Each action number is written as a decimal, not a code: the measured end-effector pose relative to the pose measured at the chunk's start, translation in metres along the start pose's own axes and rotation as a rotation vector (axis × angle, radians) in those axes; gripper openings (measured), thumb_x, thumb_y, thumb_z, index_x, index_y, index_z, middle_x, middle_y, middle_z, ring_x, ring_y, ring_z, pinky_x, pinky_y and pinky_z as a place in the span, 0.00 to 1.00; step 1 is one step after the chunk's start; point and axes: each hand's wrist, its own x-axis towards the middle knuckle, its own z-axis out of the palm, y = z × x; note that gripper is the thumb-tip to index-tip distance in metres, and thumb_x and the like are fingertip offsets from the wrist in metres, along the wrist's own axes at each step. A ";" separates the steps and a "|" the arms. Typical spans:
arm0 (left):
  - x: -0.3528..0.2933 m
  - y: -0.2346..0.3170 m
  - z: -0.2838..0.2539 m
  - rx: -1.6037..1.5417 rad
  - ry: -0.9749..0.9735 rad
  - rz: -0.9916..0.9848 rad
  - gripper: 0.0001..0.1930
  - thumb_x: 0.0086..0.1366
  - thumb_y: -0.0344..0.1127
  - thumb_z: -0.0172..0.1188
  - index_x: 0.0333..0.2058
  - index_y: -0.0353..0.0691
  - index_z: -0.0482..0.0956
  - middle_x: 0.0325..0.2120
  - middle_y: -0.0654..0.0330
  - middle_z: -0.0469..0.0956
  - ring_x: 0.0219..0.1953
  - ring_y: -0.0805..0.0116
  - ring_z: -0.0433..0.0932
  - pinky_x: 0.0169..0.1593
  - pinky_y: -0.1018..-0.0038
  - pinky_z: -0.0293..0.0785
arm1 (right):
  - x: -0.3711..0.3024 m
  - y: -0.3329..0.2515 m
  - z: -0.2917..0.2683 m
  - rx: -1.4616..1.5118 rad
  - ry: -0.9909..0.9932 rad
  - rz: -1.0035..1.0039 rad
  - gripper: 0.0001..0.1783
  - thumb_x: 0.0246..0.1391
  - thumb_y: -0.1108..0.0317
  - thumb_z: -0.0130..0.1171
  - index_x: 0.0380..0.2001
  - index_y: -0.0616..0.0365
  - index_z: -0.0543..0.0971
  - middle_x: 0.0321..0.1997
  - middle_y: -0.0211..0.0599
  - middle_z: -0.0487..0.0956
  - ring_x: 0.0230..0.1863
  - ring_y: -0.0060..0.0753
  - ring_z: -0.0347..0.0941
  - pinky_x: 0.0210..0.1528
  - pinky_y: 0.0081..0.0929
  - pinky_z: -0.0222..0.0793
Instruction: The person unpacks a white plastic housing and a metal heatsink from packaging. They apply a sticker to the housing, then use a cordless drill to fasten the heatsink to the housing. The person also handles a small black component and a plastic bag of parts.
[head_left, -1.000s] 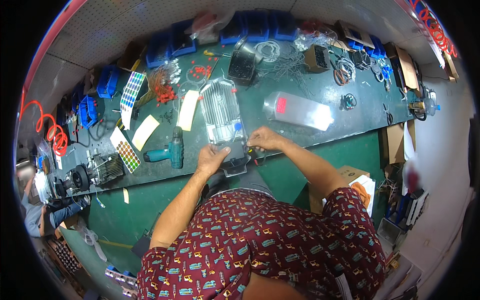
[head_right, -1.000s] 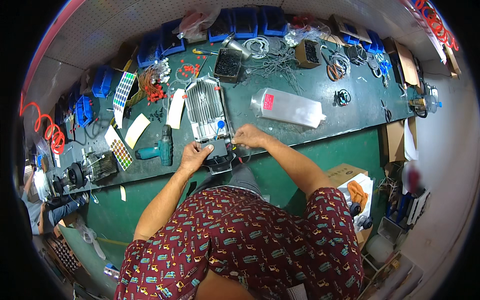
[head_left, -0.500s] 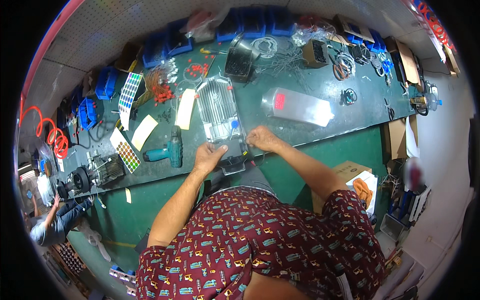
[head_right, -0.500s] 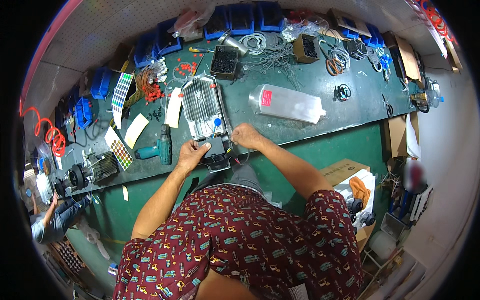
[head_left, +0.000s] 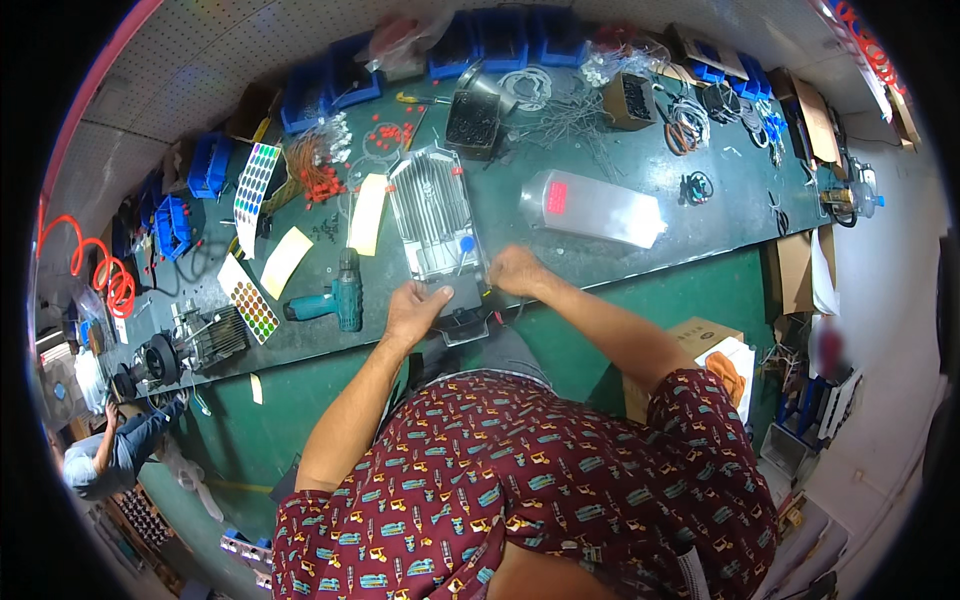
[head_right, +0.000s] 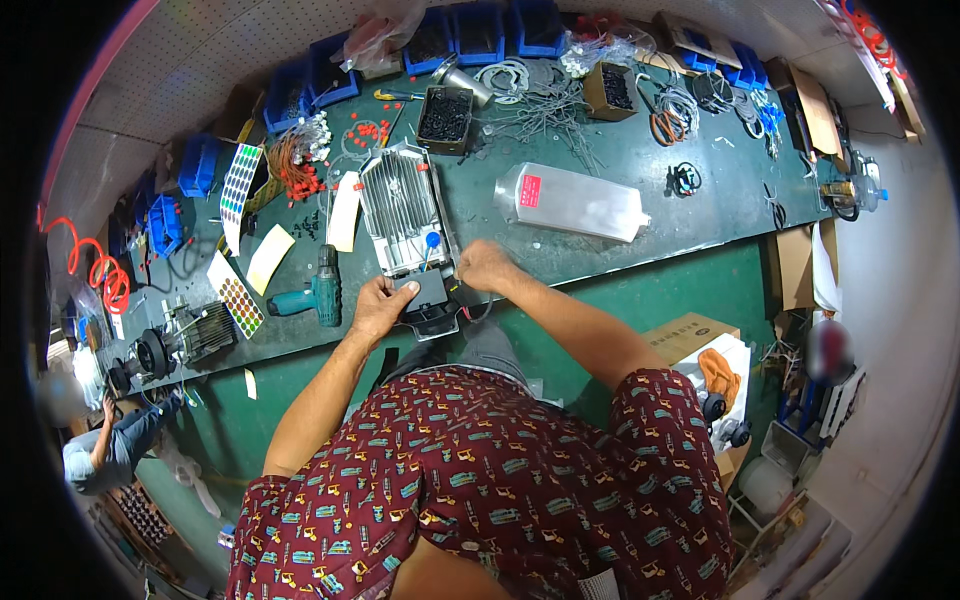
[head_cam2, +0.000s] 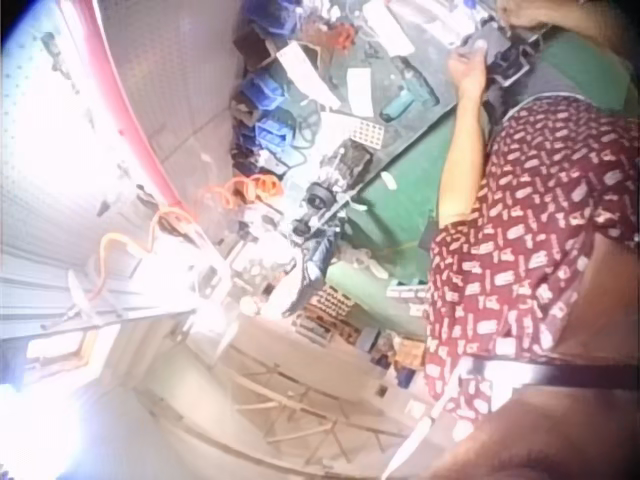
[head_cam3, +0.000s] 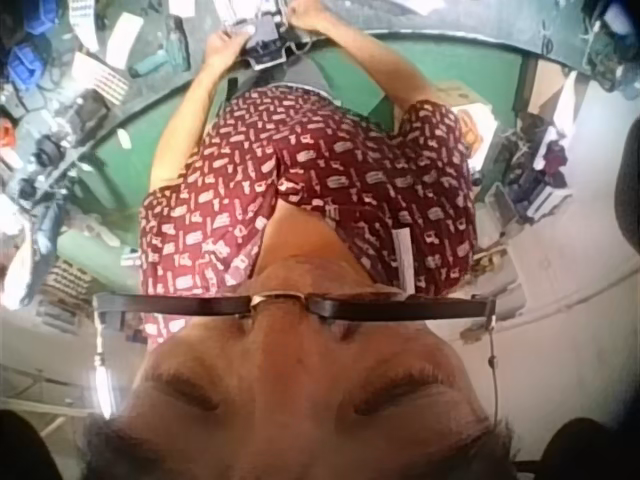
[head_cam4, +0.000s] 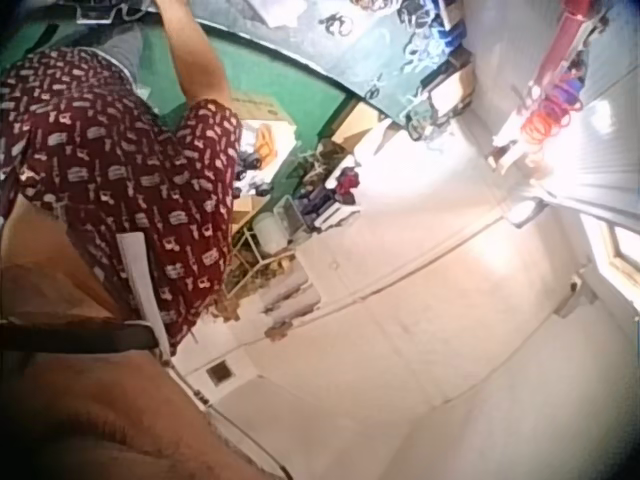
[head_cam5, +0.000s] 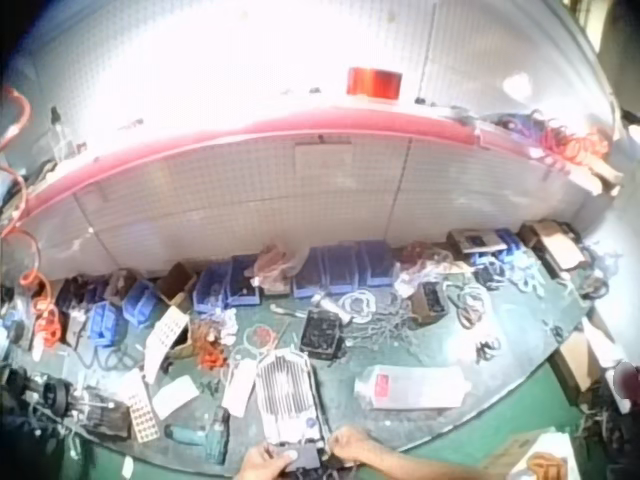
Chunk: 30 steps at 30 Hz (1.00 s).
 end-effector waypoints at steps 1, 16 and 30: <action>0.000 0.000 0.001 0.010 0.009 0.009 0.19 0.58 0.45 0.74 0.26 0.40 0.72 0.20 0.70 0.70 0.21 0.80 0.64 0.23 0.78 0.62 | -0.001 -0.001 -0.002 0.033 -0.004 0.007 0.09 0.48 0.60 0.64 0.27 0.52 0.87 0.29 0.47 0.84 0.33 0.47 0.82 0.40 0.41 0.77; -0.021 -0.038 -0.066 0.537 0.397 0.233 0.13 0.61 0.33 0.62 0.43 0.35 0.75 0.41 0.47 0.79 0.46 0.50 0.78 0.49 0.58 0.74 | 0.056 0.038 -0.014 -0.512 0.364 -0.086 0.11 0.49 0.75 0.59 0.37 0.59 0.83 0.43 0.51 0.79 0.45 0.53 0.80 0.48 0.46 0.78; 0.038 -0.116 -0.159 1.205 0.160 0.212 0.37 0.60 0.18 0.53 0.68 0.48 0.60 0.49 0.52 0.72 0.57 0.53 0.70 0.72 0.45 0.46 | -0.009 0.010 -0.016 0.287 0.709 -0.205 0.14 0.52 0.77 0.58 0.43 0.61 0.82 0.35 0.44 0.78 0.35 0.36 0.80 0.36 0.34 0.76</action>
